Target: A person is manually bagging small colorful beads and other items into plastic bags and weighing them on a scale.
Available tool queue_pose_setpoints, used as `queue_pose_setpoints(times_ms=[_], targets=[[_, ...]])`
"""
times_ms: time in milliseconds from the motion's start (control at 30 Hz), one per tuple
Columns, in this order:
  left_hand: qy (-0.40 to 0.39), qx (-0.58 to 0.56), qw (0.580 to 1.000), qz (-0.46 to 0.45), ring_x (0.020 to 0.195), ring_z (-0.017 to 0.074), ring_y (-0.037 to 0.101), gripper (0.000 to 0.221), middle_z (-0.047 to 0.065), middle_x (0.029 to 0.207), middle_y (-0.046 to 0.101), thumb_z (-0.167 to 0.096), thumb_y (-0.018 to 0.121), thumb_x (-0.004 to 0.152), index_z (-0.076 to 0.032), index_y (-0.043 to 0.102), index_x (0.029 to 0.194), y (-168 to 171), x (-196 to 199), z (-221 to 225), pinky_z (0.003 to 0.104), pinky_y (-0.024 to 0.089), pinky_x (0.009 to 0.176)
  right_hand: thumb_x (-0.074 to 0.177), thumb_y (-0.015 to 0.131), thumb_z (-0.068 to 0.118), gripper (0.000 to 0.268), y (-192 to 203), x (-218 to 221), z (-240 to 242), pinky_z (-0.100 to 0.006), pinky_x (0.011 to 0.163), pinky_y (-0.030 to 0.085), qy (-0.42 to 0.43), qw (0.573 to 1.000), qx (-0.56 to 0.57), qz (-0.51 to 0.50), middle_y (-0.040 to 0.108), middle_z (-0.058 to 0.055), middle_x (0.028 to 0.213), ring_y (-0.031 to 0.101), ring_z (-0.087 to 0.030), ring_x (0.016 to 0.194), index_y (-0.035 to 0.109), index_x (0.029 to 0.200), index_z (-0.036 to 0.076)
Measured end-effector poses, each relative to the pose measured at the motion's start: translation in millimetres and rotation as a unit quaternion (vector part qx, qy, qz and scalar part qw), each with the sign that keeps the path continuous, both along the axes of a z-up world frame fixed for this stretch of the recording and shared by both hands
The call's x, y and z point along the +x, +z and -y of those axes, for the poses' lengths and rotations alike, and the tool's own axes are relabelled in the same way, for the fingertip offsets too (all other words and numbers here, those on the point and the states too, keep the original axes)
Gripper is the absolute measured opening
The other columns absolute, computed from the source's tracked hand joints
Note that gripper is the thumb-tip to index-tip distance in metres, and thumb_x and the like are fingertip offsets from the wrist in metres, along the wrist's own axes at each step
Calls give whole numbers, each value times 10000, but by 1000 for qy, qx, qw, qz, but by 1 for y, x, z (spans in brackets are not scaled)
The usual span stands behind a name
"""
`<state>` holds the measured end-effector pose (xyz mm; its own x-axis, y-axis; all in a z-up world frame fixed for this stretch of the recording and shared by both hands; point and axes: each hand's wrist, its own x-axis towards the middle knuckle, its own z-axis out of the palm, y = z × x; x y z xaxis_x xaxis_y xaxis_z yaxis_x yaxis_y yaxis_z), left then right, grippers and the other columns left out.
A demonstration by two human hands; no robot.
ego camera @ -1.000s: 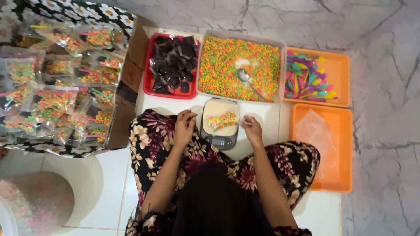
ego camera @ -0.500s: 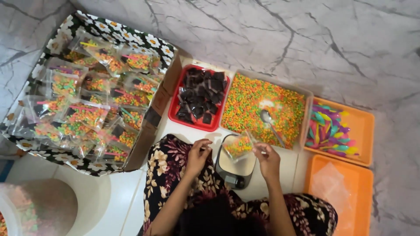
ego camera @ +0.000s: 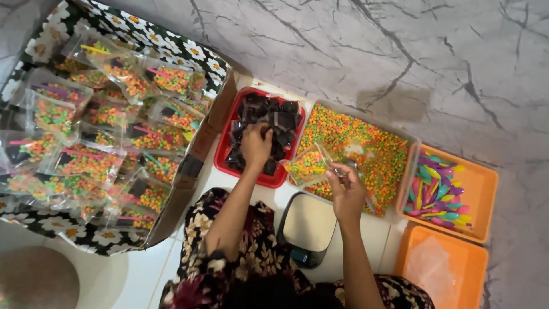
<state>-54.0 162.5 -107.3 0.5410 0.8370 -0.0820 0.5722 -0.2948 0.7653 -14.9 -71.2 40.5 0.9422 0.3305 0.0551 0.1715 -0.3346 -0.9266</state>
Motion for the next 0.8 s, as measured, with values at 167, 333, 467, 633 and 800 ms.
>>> queue_pose_setpoints(times_ms=[167, 333, 467, 633, 800], targets=[[-8, 75, 996, -52, 980, 323, 639, 289, 115, 1034, 670, -317, 782, 881, -119, 743, 1089, -10, 39, -15, 460, 497, 842, 914, 806, 76, 183, 1, 9, -18, -303, 728, 574, 0, 1000, 6, -9, 750, -120, 985, 681, -150, 813, 766, 1093, 73], [-18, 137, 984, -110, 983, 318, 606, 419, 98, 1017, 679, -382, 858, 770, -123, 717, 1068, -10, 52, -12, 467, 449, 842, 911, 805, 65, 187, 1, 14, -27, -289, 702, 568, -5, 1000, 2, -12, 751, -123, 969, 676, -134, 769, 759, 1092, 73], [-25, 171, 979, -112, 994, 290, 578, 410, 61, 988, 657, -355, 889, 719, -152, 711, 1028, -12, 58, -10, 438, 447, 829, 902, 810, 65, 169, -5, 18, -23, -307, 687, 567, -15, 1000, -1, -22, 764, -132, 1011, 674, -143, 740, 760, 1064, 72], [-24, 141, 988, -53, 970, 300, 561, 242, 57, 965, 600, -192, 858, 772, -135, 689, 936, -16, 51, -14, 428, 458, 819, 885, 816, 40, 194, -7, 20, -18, -331, 736, 581, -4, 1000, 13, -15, 782, -143, 1011, 740, -217, 846, 767, 1071, 70], [-41, 38, 992, 110, 962, 300, 638, 140, 45, 879, 663, -215, 812, 853, -179, 684, 899, 28, 28, -23, 412, 509, 870, 885, 816, 33, 197, 5, 12, -31, -327, 733, 596, 54, 997, -5, 60, 799, -110, 990, 761, -237, 890, 796, 1073, 88]])
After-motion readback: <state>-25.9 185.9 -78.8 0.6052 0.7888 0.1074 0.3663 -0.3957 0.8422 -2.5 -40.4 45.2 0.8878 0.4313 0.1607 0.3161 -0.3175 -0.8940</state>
